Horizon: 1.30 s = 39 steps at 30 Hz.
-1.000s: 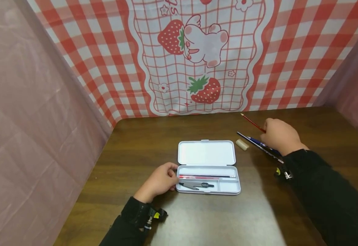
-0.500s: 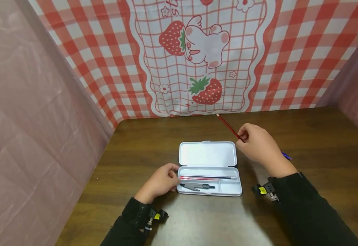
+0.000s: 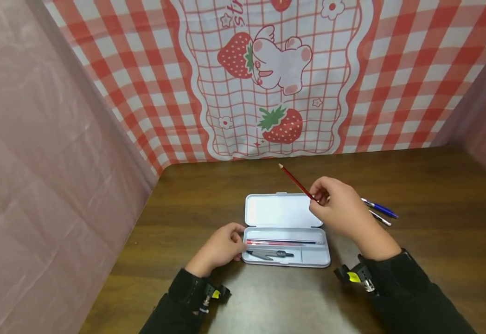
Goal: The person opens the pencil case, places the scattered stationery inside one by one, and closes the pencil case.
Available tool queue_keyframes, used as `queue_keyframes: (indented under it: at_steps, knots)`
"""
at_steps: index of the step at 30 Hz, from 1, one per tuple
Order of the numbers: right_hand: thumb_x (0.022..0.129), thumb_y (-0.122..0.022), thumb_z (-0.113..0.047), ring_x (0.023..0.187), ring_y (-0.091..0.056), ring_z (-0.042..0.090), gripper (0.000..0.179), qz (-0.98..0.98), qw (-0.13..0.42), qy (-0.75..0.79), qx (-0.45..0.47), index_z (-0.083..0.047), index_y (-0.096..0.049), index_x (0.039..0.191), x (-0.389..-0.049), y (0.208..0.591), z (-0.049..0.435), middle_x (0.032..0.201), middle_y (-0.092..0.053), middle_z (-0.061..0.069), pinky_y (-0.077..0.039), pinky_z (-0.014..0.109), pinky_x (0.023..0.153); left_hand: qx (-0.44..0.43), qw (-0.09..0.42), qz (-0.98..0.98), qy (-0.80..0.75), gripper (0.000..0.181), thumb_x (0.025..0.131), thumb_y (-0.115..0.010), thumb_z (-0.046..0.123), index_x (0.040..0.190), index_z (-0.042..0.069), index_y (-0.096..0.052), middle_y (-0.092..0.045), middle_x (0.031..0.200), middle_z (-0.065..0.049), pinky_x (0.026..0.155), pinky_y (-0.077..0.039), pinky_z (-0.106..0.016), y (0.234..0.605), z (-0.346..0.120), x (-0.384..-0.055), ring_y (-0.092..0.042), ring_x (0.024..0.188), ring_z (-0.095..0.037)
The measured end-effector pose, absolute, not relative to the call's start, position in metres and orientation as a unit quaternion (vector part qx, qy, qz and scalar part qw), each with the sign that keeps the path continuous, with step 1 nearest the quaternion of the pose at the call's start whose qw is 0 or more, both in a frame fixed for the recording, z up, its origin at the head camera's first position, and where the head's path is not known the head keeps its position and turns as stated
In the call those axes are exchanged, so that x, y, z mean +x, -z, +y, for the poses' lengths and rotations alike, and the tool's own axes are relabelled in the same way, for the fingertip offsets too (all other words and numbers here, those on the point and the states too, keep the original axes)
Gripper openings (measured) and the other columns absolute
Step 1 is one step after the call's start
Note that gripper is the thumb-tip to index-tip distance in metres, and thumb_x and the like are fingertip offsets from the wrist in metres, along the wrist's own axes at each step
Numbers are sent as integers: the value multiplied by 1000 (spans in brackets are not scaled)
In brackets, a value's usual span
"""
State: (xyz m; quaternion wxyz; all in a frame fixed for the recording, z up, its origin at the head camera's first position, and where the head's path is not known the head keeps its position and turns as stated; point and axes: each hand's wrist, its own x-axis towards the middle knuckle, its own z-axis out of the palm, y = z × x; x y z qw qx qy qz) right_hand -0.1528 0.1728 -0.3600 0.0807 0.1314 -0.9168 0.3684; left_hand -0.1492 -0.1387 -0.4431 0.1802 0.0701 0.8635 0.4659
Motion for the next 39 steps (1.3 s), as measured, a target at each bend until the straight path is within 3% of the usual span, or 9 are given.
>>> queue_keyframes:
  at_steps: [29,39]
  knots:
    - [86,-76,-5,71,-49,14,17,-930,38,-268,247,-14,-64,94,-143,393,148,79,-54,-5,-44,33,64,70,183,863,-465,36,93,-71,11,127,3,-61,-62,81,-9,60,-53,-35,446,-143,-148,-63,65,-22]
    - [90,-79,-11,76,-53,12,12,-940,-9,-193,281,-17,-70,97,-144,399,140,85,-60,-8,-51,36,74,74,177,863,-467,35,93,-71,10,125,2,-61,-61,80,-9,60,-53,-35,445,-142,-147,-62,63,-21]
